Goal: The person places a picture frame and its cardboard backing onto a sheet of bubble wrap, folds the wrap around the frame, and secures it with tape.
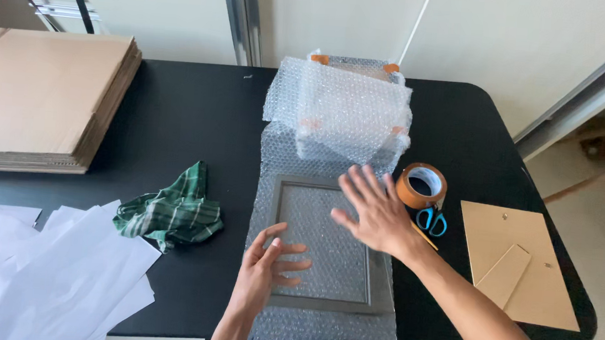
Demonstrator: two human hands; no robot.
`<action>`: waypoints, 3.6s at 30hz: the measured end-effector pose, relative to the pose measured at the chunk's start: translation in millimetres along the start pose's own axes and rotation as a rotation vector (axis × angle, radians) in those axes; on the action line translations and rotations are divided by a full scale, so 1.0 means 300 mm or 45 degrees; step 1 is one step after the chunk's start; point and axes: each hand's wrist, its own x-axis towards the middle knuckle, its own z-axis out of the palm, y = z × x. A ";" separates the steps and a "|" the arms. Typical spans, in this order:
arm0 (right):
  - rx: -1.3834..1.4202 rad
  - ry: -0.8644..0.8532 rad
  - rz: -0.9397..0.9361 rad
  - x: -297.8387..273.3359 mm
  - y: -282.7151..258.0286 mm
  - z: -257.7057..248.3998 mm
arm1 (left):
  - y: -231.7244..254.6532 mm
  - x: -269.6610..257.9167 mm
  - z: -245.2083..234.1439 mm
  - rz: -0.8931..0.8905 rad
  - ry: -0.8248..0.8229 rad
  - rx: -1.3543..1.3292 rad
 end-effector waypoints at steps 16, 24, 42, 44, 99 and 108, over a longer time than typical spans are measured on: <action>0.300 0.250 -0.275 -0.031 -0.203 -0.169 | 0.049 -0.001 -0.063 0.017 -0.003 0.133; 0.022 0.458 0.317 -0.086 0.106 0.021 | 0.043 -0.029 -0.105 -0.005 0.045 0.182; 1.725 0.096 0.965 -0.322 -0.119 0.228 | -0.056 0.208 -0.116 -0.130 -0.112 0.167; 1.726 0.052 0.995 -0.320 -0.116 0.241 | -0.058 0.207 -0.113 -0.168 -0.064 0.182; 0.679 -0.166 1.137 -0.401 -0.110 0.164 | -0.112 0.172 0.012 0.393 0.105 1.736; 0.725 0.118 1.548 -0.657 0.061 0.078 | -0.429 0.277 0.383 0.585 -0.663 1.886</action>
